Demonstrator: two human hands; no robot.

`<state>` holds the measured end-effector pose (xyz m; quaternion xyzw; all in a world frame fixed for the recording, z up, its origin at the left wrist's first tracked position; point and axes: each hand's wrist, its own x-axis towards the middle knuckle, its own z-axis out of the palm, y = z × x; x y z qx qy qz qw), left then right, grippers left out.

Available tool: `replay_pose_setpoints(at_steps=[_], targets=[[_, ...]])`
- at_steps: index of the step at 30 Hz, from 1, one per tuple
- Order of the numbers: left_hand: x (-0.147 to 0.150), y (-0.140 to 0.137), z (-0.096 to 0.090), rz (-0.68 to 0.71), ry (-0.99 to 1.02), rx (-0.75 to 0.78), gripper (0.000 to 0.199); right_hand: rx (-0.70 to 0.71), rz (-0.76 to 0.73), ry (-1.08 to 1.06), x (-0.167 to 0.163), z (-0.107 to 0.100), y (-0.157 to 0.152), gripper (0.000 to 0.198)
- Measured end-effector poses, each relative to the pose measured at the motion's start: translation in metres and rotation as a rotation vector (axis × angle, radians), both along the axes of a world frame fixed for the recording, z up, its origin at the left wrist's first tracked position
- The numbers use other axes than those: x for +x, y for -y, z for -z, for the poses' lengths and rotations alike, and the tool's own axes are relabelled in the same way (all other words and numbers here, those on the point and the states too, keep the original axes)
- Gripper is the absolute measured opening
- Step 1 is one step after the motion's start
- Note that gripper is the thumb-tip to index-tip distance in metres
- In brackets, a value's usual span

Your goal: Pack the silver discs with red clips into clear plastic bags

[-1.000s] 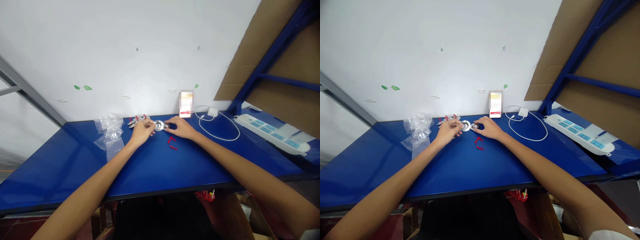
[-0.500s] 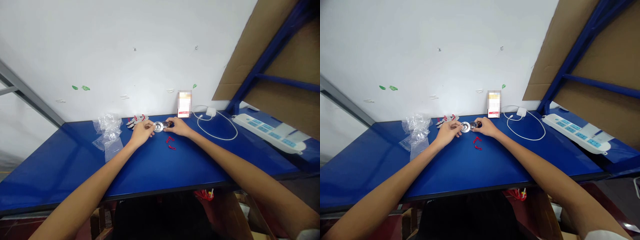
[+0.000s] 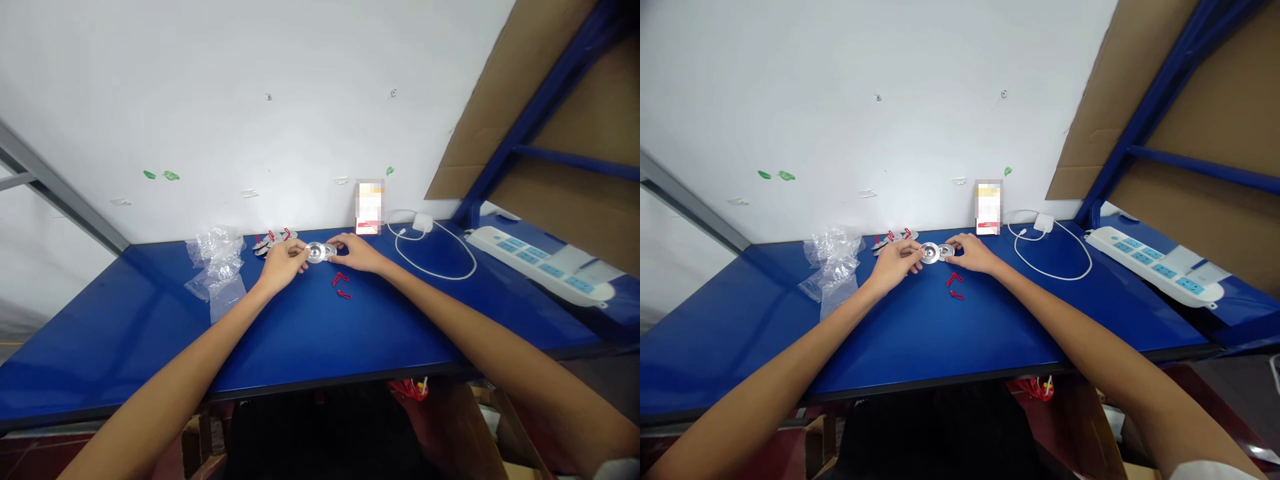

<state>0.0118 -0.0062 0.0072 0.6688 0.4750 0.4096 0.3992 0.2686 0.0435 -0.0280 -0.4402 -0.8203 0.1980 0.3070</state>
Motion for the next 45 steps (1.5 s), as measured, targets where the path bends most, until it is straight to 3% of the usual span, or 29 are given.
replay_pose_setpoints(at_steps=[6, 9, 19, 26, 29, 34, 38, 43, 45], targets=[[0.0, 0.001, -0.001, -0.004, 0.011, -0.001, 0.017, -0.177, 0.042, -0.197, 0.003, 0.0, -0.005, 0.021], [0.001, 0.001, -0.002, -0.006, 0.047, -0.042, 0.02, -0.193, 0.05, -0.209, 0.004, 0.0, -0.006, 0.017], [-0.001, -0.002, -0.003, -0.028, 0.33, -0.236, 0.024, -0.025, 0.1, -0.109, 0.003, 0.003, -0.004, 0.024], [0.004, 0.004, -0.004, 0.02, 0.406, -0.311, 0.022, 0.169, 0.022, -0.139, -0.001, -0.015, 0.013, 0.021], [0.006, 0.008, -0.005, 0.075, 0.413, -0.339, 0.022, 0.049, -0.019, -0.233, -0.009, -0.023, 0.023, 0.026], [0.009, 0.01, -0.003, 0.078, 0.399, -0.341, 0.019, -0.128, -0.053, -0.306, -0.018, -0.032, 0.036, 0.051], [0.009, 0.011, -0.003, 0.102, 0.268, -0.266, 0.027, -0.219, -0.059, -0.299, -0.02, -0.034, 0.041, 0.032], [0.007, 0.016, -0.006, 0.131, -0.184, 0.275, 0.061, -0.201, -0.031, -0.266, -0.022, -0.035, 0.043, 0.023], [0.005, 0.017, -0.007, 0.176, -0.285, 0.401, 0.058, -0.188, -0.019, -0.253, -0.022, -0.036, 0.044, 0.023]])
